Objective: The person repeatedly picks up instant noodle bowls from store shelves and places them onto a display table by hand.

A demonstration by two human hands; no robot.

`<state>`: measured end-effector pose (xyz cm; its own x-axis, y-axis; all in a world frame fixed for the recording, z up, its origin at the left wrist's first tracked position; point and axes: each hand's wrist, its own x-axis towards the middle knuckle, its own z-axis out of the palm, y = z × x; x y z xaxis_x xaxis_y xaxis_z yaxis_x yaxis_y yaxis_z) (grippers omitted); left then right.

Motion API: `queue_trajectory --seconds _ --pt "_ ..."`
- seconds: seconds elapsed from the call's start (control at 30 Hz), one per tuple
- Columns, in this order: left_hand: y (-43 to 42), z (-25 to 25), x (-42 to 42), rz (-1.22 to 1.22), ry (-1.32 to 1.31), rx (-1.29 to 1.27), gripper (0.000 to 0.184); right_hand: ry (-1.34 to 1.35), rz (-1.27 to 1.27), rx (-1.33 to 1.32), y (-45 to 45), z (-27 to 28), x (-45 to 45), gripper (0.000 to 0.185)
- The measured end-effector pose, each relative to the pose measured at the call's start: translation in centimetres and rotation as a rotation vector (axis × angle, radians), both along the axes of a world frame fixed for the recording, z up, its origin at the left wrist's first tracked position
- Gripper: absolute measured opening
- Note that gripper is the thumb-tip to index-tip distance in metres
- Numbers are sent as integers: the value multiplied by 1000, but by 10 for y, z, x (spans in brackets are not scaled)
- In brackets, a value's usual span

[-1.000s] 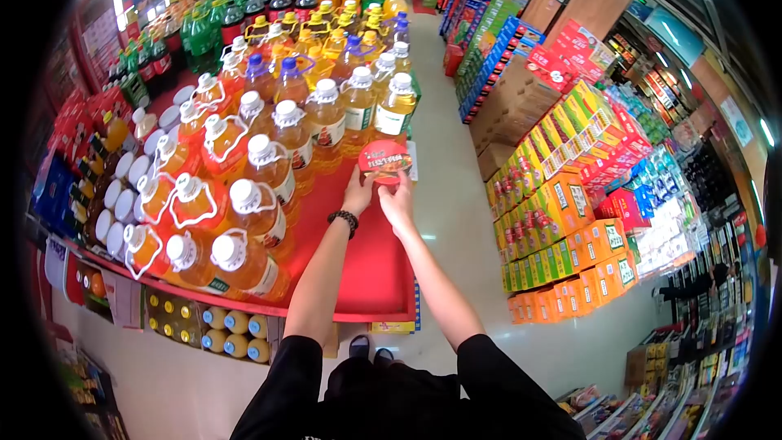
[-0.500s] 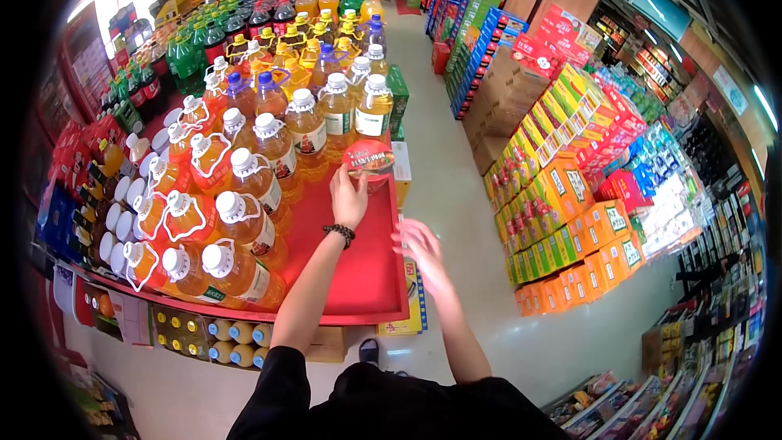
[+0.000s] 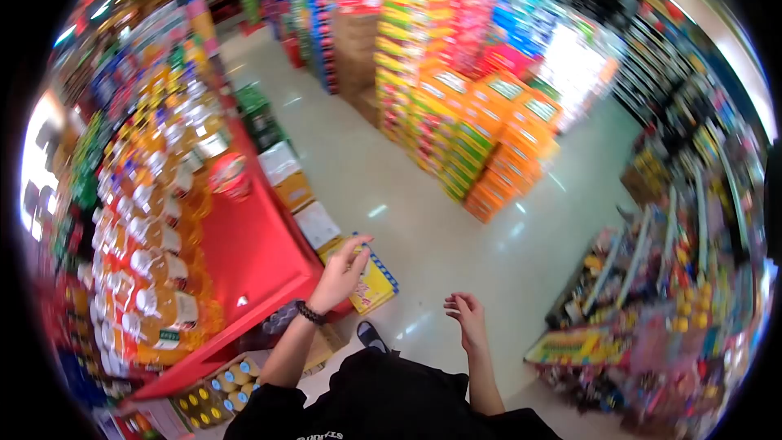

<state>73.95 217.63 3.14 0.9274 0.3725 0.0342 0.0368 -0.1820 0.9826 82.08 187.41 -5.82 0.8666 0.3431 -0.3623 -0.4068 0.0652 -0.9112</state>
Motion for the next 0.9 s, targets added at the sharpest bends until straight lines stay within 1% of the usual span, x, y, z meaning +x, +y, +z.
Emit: queue_trajectory --seconds 0.03,0.07,0.1,0.13,0.17,0.23,0.27,0.33,0.47,0.53,0.6,0.63,0.67,0.7,0.8,0.9 --pt "-34 -1 9 -36 -82 49 28 -25 -43 21 -17 12 -6 17" --pt "-67 -14 17 -88 -102 62 28 -55 -89 43 -37 21 -14 17" --pt "-104 -20 22 -142 -117 77 29 -64 -122 59 -59 19 -27 17" --pt "-138 -16 23 -237 -20 14 30 -85 -155 74 -78 24 -36 16" --pt "-174 -9 27 -311 -28 -8 30 -108 -185 88 -97 31 -43 16" --pt "-242 -4 25 -493 16 -133 28 -139 -272 122 -139 39 -66 15" --pt "-276 2 26 -567 4 -140 29 -164 -315 134 -161 45 -74 15" --pt "-339 0 16 -721 -3 -162 29 -195 -415 144 -206 44 -99 15" --pt "-447 6 -5 -1037 46 -135 28 -291 -728 152 -293 50 -143 14" --pt "-499 -8 -17 -1188 21 -150 27 -345 -928 145 -329 45 -173 13" --pt "-549 -14 -33 -1336 15 -175 26 -311 -1121 124 -363 55 -206 12" --pt "-572 -15 -39 -1415 55 -201 26 -293 -1224 112 -377 59 -221 12" --pt "-597 -13 -43 -1493 92 -222 25 -290 -1329 166 -391 62 -234 12" --pt "-622 -20 -50 -1566 134 -254 25 -299 -1413 140 -407 53 -250 12" --pt "-699 -22 -66 -1783 157 -227 25 -347 -1619 84 -455 35 -289 11" --pt "-770 -18 -83 -1928 170 -195 26 -292 -1782 11 -507 31 -314 11"
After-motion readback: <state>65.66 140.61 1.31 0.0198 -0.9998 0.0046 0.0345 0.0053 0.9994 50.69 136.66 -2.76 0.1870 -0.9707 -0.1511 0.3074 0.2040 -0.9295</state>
